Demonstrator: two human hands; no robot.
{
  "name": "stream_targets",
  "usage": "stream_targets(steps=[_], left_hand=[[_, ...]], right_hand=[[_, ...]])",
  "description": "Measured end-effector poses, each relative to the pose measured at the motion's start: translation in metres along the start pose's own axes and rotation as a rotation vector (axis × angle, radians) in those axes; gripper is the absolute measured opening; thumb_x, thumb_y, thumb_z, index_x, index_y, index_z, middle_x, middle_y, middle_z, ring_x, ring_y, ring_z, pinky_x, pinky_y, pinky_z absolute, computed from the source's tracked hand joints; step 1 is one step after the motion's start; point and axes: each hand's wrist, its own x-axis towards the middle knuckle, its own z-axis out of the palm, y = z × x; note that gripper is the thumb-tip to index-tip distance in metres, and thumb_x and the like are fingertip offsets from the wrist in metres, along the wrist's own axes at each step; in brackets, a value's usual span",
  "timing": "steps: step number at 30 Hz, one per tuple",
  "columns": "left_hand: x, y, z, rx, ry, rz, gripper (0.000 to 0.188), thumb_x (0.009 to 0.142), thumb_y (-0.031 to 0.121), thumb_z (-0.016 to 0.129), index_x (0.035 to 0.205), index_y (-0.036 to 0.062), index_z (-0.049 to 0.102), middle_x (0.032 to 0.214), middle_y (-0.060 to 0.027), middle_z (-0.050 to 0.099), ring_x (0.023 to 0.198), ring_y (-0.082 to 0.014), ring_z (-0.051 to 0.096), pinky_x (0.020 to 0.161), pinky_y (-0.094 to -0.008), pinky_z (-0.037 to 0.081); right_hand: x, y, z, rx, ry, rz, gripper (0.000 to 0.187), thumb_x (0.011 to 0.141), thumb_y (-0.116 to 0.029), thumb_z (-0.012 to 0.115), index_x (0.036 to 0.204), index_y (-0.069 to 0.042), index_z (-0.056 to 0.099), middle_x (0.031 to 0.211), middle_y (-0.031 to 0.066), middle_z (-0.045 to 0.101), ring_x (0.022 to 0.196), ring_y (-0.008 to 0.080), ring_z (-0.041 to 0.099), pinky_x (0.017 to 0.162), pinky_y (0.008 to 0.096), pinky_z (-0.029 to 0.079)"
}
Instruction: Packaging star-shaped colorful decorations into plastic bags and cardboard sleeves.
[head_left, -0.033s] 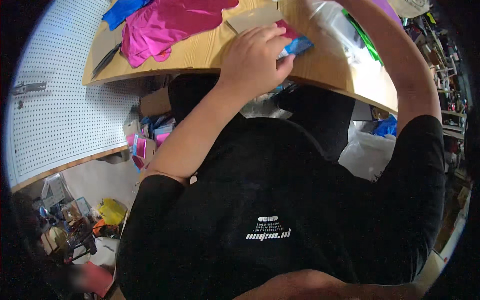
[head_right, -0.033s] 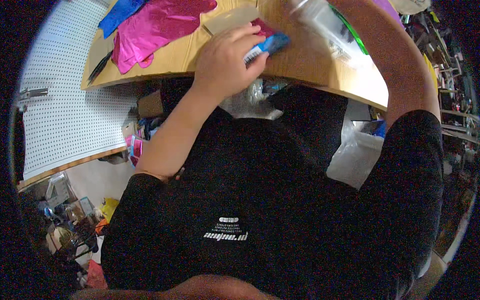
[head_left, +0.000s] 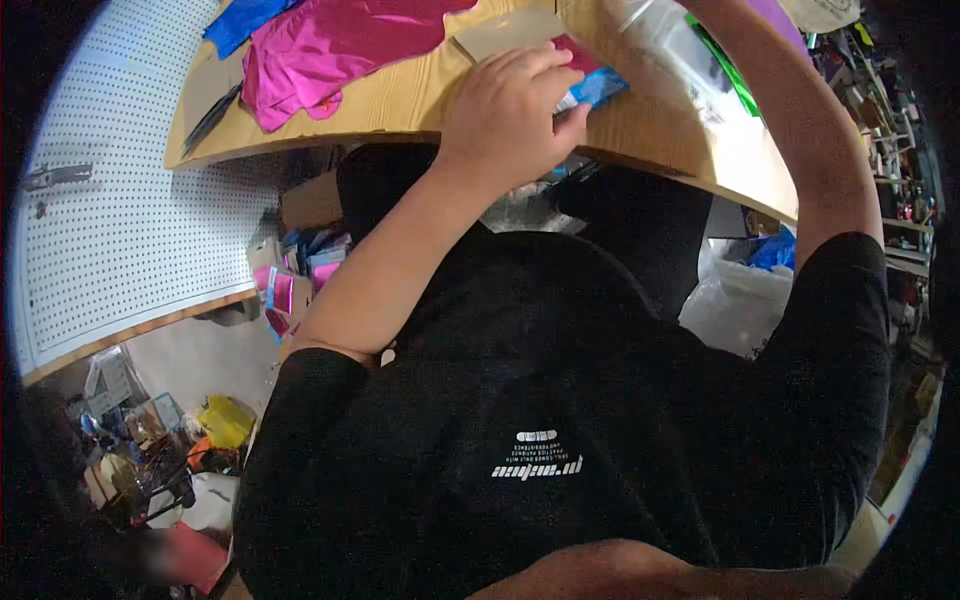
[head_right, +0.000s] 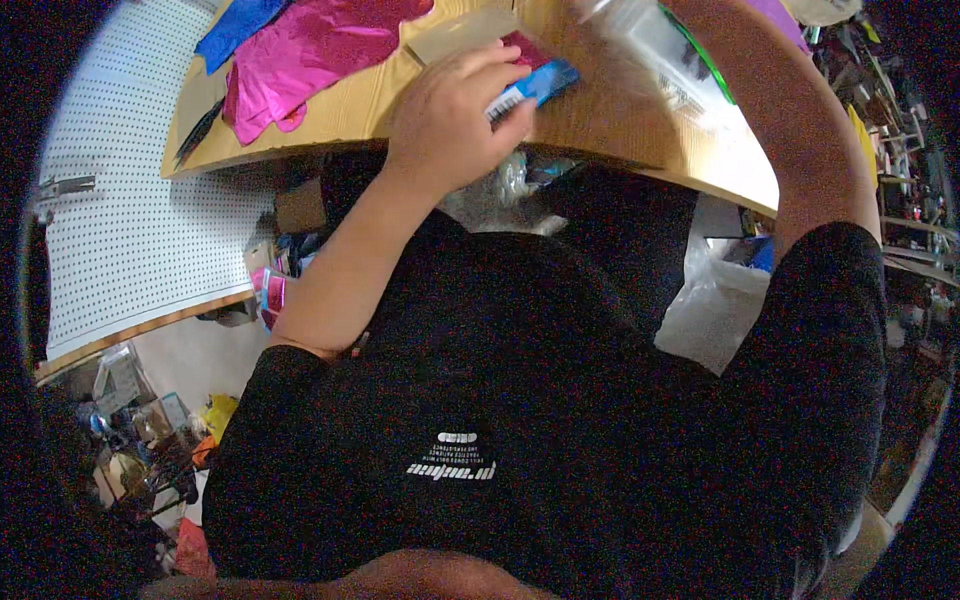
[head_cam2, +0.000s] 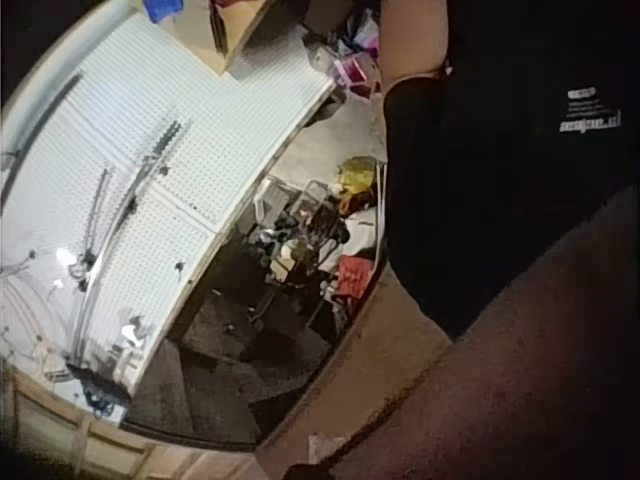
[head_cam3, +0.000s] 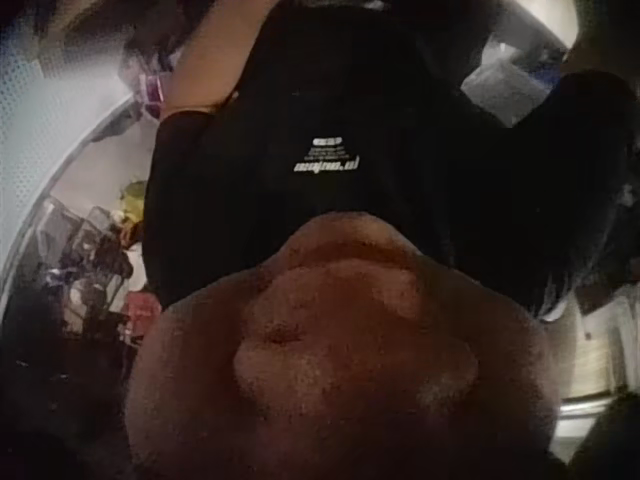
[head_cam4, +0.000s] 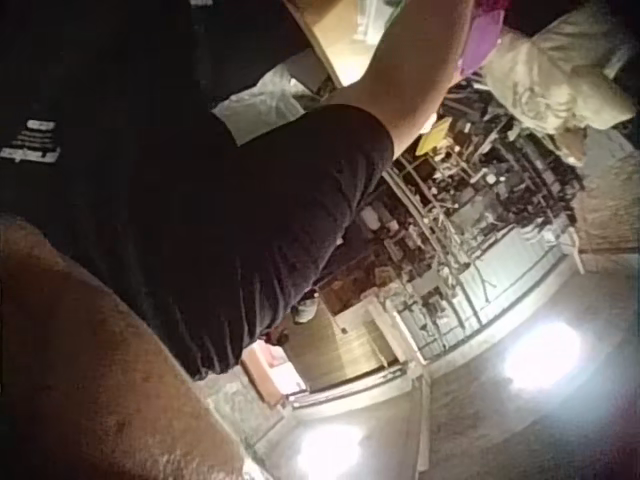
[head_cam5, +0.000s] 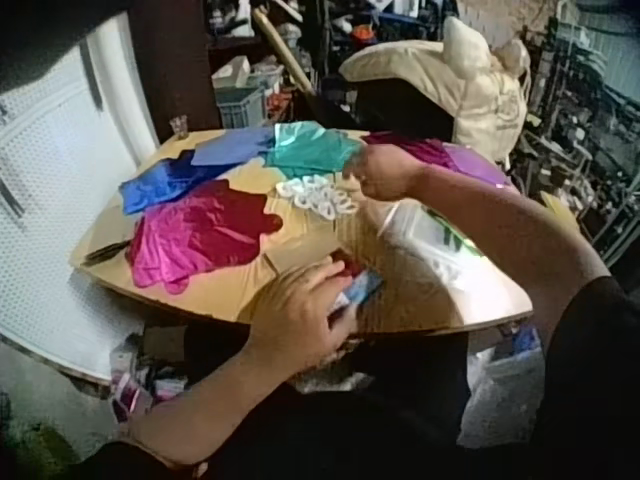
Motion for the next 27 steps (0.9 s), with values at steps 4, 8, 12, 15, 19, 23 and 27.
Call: stream_targets(steps=[4, 8, 12, 15, 19, 23, 27], left_hand=[[-0.003, -0.001, 0.001, -0.019, 0.066, 0.036, 0.021, 0.082, 0.022, 0.077, 0.097, 0.0075, 0.079, 0.115, -0.0115, 0.073, 0.113, -0.0299, 0.067, 0.102, -0.0433, 0.052], [-0.003, -0.001, 0.006, -0.004, 0.121, 0.109, 0.012, 0.082, 0.018, 0.075, 0.087, 0.0073, 0.078, 0.105, -0.0098, 0.073, 0.104, -0.0291, 0.069, 0.095, -0.0410, 0.055], [-0.004, -0.004, 0.008, 0.022, 0.137, 0.128, 0.012, 0.085, 0.019, 0.076, 0.092, 0.0094, 0.079, 0.108, -0.0071, 0.075, 0.100, -0.0284, 0.072, 0.090, -0.0410, 0.057], [-0.007, -0.003, 0.004, 0.045, 0.119, 0.106, 0.013, 0.086, 0.019, 0.075, 0.093, 0.0087, 0.078, 0.107, -0.0075, 0.075, 0.100, -0.0289, 0.072, 0.089, -0.0408, 0.057], [-0.003, 0.014, -0.011, 0.034, 0.182, 0.210, 0.017, 0.090, 0.015, 0.077, 0.092, -0.0021, 0.074, 0.095, -0.0085, 0.072, 0.085, -0.0258, 0.067, 0.079, -0.0391, 0.054], [-0.007, 0.002, 0.001, 0.007, 0.107, 0.093, 0.013, 0.087, 0.020, 0.075, 0.093, 0.0085, 0.078, 0.107, -0.0090, 0.075, 0.099, -0.0296, 0.072, 0.088, -0.0408, 0.058], [-0.008, 0.003, 0.002, -0.009, 0.107, 0.127, 0.013, 0.087, 0.020, 0.075, 0.093, 0.0091, 0.078, 0.107, -0.0099, 0.075, 0.098, -0.0301, 0.072, 0.087, -0.0412, 0.058]], right_hand=[[-0.030, -0.083, -0.046, 0.491, 0.504, 0.320, 0.031, 0.076, 0.001, 0.072, 0.107, -0.003, 0.068, 0.097, 0.0164, 0.066, 0.082, 0.0335, 0.066, 0.072, 0.0393, 0.055], [-0.140, -0.146, -0.045, 0.361, 0.637, 0.665, 0.012, 0.095, 0.004, 0.070, 0.106, 0.003, 0.068, 0.098, 0.0128, 0.076, 0.093, 0.0199, 0.074, 0.083, 0.0309, 0.060], [-0.188, -0.247, -0.026, 0.599, 0.770, 0.585, 0.013, 0.091, 0.011, 0.070, 0.102, 0.005, 0.064, 0.101, 0.0183, 0.074, 0.095, 0.0237, 0.073, 0.084, 0.0343, 0.060], [-0.184, -0.278, -0.027, 0.504, 0.683, 0.588, 0.012, 0.086, 0.008, 0.076, 0.095, 0.002, 0.071, 0.098, 0.0155, 0.076, 0.090, 0.0220, 0.074, 0.079, 0.0308, 0.058], [-0.173, -0.275, -0.019, 0.434, 0.667, 0.515, 0.014, 0.083, 0.003, 0.080, 0.095, -0.001, 0.075, 0.098, 0.0131, 0.077, 0.088, 0.0236, 0.075, 0.077, 0.0296, 0.058], [-0.163, -0.267, -0.011, 0.361, 0.619, 0.451, 0.014, 0.083, 0.004, 0.080, 0.094, -0.001, 0.075, 0.096, 0.0130, 0.077, 0.086, 0.0241, 0.075, 0.075, 0.0307, 0.059], [-0.151, -0.267, -0.006, 0.186, 0.664, 0.609, 0.011, 0.083, -0.008, 0.083, 0.089, -0.004, 0.075, 0.089, 0.0103, 0.075, 0.076, 0.0231, 0.073, 0.066, 0.0323, 0.056]])
